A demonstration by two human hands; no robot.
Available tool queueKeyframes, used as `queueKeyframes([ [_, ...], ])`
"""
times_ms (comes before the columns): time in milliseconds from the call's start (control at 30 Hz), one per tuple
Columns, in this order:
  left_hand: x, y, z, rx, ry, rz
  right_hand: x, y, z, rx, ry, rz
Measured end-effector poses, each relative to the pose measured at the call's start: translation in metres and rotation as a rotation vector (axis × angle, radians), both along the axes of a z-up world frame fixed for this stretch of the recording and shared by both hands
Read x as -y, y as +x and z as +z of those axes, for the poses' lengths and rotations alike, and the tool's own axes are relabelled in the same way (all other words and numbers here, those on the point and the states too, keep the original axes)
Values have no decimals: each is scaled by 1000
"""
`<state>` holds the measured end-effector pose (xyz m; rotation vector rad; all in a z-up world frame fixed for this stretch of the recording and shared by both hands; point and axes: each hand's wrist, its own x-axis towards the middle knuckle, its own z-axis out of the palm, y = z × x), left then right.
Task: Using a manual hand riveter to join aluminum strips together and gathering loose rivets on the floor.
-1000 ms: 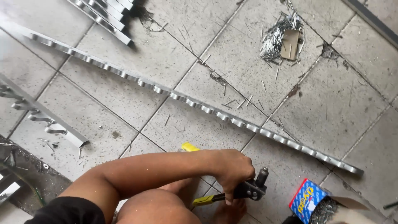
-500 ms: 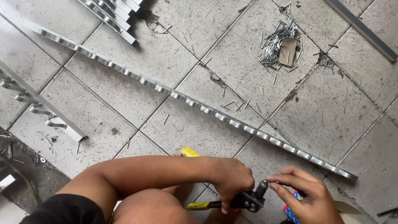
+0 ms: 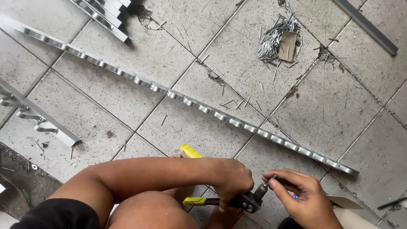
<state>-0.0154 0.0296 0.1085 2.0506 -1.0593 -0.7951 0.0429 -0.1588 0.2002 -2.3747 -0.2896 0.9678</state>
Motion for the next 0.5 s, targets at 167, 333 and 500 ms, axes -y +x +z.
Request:
queueKeyframes([
  [167,-5,5,-3,5,16,40,16,9,-9,-124,-95,98],
  [333,0,15,-26,-318,-386,452,67,2,-46,-337,-422,342],
  [500,23,30,-26,-723,-850,1079,88,-98,-145,-724,573,-285],
])
